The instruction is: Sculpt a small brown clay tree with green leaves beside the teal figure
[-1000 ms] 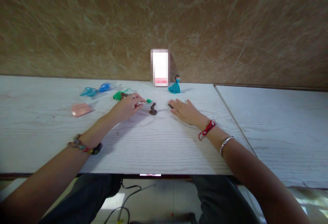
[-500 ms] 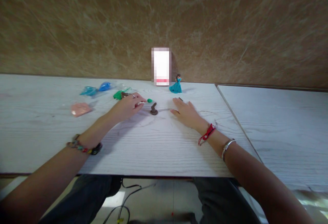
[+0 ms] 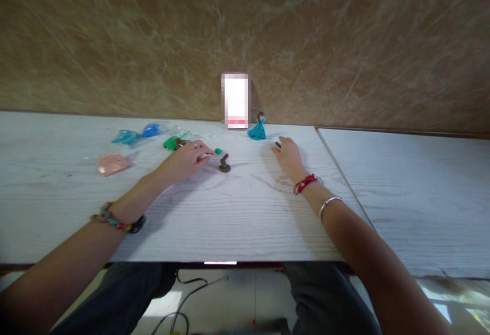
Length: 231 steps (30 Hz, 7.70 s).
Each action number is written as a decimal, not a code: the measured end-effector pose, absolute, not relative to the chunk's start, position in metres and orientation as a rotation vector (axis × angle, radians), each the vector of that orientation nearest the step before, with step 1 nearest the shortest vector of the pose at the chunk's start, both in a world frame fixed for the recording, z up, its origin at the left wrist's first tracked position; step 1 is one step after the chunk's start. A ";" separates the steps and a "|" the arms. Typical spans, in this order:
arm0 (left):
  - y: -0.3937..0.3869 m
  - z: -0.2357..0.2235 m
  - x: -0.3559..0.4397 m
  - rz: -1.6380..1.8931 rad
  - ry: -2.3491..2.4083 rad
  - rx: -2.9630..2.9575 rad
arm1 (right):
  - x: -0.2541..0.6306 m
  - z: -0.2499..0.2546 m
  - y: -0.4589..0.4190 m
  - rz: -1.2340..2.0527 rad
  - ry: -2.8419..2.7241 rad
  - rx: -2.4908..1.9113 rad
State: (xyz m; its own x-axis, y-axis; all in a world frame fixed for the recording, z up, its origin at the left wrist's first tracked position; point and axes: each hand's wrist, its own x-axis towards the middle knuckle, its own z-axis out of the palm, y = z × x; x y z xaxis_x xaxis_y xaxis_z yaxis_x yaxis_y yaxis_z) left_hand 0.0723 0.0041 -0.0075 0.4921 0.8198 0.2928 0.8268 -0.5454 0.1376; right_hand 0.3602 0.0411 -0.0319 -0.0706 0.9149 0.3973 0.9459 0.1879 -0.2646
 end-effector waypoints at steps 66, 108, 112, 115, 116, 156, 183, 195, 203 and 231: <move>0.115 0.010 0.117 -0.492 -1.115 -2.374 | 0.321 -0.025 0.002 0.196 -2.245 -1.087; 0.003 -0.018 0.060 -0.670 -1.379 -2.762 | 0.330 -0.020 0.002 0.207 -2.674 -1.079; 0.003 -0.017 0.061 -0.658 -1.361 -2.775 | 0.323 -0.024 0.011 0.178 -2.500 -1.126; 0.001 -0.015 0.062 -0.666 -1.357 -2.796 | 0.317 -0.025 0.015 0.158 -2.429 -1.162; 0.001 -0.015 0.062 -0.670 -1.358 -2.805 | 0.316 -0.024 0.015 0.151 -2.418 -1.165; 0.001 -0.015 0.060 -0.670 -1.388 -2.844 | 0.326 -0.022 -0.007 0.338 -2.805 -1.148; -0.035 0.012 0.098 -1.438 -1.371 -2.851 | 0.287 0.003 -0.036 -0.112 -2.045 -0.811; -0.030 0.009 0.098 -1.686 -1.593 -2.794 | 0.288 -0.001 -0.027 -0.011 -2.026 -0.823; -0.015 -0.007 0.085 -1.543 -1.654 -2.804 | 0.289 -0.021 0.001 0.690 -1.963 -1.139; -0.017 -0.004 0.091 -1.352 -1.604 -2.811 | 0.268 -0.020 0.009 0.627 -2.003 -0.955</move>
State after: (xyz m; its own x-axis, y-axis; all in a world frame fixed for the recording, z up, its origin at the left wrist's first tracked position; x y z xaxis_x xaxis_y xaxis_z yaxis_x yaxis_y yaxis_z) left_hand 0.0914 -0.0171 -0.0041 0.3079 0.8468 0.4338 0.5709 -0.5291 0.6278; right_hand 0.2677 0.0092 -0.0204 -0.3844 0.8025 0.4562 0.3992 0.5901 -0.7017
